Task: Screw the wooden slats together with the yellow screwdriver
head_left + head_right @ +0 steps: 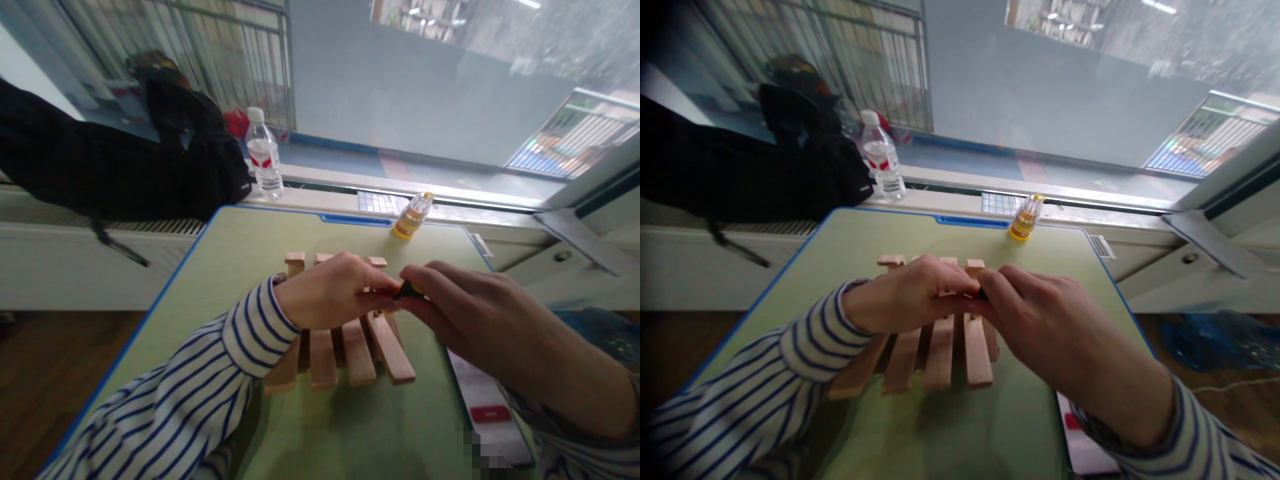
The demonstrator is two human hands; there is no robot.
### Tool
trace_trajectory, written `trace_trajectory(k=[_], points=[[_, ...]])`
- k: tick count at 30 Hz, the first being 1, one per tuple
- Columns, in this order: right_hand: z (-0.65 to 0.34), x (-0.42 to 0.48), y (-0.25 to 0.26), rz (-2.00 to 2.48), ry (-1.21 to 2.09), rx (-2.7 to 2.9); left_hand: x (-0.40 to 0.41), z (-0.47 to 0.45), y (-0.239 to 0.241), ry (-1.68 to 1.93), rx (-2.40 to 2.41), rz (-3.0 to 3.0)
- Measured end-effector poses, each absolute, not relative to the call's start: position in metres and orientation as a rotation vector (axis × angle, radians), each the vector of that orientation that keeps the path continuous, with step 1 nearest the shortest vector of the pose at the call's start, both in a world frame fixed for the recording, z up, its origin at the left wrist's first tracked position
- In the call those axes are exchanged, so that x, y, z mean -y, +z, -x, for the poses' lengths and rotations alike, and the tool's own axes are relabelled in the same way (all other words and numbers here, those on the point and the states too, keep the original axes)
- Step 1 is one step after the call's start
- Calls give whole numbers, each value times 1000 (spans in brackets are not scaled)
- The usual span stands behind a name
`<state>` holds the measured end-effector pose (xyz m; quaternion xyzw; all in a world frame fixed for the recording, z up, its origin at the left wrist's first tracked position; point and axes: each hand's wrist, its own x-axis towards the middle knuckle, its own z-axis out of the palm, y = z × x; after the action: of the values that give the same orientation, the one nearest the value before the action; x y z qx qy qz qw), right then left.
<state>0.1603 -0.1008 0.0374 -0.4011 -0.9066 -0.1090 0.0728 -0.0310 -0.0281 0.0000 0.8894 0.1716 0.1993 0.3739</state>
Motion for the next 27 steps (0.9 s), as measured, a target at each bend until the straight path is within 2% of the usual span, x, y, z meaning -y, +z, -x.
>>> trace_trajectory(k=[17,27], points=[[-149,101,49,1448,-344,2669,31,29,6,482,-535,-2365],[-164,100,54,1204,-224,2847,31,30,3,454,-542,-2306]])
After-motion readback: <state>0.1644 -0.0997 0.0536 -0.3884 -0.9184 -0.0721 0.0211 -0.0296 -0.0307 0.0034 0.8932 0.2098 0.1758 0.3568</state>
